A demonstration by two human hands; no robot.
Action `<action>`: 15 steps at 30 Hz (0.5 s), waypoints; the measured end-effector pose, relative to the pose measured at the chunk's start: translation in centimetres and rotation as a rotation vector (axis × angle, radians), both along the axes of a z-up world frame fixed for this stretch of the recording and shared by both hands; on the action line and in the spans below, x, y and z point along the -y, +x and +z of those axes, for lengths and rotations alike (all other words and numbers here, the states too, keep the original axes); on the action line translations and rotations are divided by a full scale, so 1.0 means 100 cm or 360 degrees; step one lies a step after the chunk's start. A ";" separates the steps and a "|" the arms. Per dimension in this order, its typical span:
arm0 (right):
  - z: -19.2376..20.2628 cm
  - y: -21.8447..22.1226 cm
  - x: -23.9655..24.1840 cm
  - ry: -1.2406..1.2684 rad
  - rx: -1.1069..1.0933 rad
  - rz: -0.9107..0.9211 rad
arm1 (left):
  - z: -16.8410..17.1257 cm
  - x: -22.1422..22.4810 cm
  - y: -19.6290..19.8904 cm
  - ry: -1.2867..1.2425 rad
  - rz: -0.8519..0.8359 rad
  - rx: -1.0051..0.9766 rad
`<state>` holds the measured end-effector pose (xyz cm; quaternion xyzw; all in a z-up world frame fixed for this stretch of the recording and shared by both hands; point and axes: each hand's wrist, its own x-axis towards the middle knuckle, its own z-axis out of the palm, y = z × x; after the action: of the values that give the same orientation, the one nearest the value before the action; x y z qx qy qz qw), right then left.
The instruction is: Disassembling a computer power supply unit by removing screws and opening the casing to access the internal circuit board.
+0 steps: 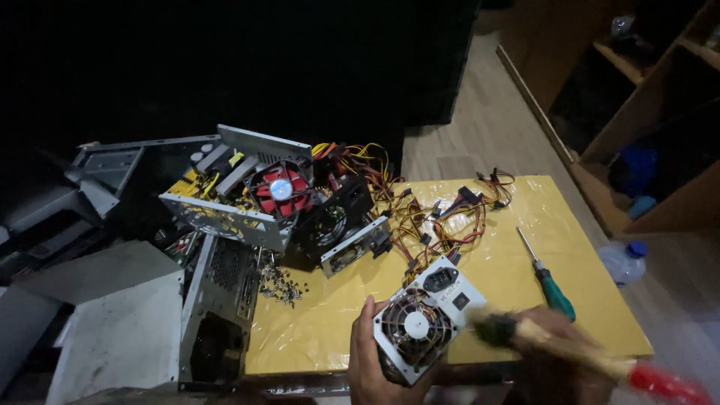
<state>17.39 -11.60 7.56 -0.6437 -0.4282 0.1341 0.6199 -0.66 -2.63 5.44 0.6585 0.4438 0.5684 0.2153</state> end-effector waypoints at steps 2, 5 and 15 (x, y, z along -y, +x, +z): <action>0.008 0.032 -0.041 0.0098 -0.0016 -0.0010 | 0.004 -0.003 0.000 0.0051 -0.0018 -0.0013; 0.001 0.047 -0.051 -0.0333 0.0191 -0.0045 | 0.003 -0.006 -0.001 0.0002 0.0024 -0.0088; -0.078 0.077 -0.075 -0.0549 -0.0110 0.0063 | -0.017 -0.011 -0.021 -0.0063 0.0025 -0.0361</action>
<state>25.12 -4.10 -0.20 -0.7271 -0.3898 0.2398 0.5118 -2.73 -1.50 3.73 0.7107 0.4816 0.4830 0.1723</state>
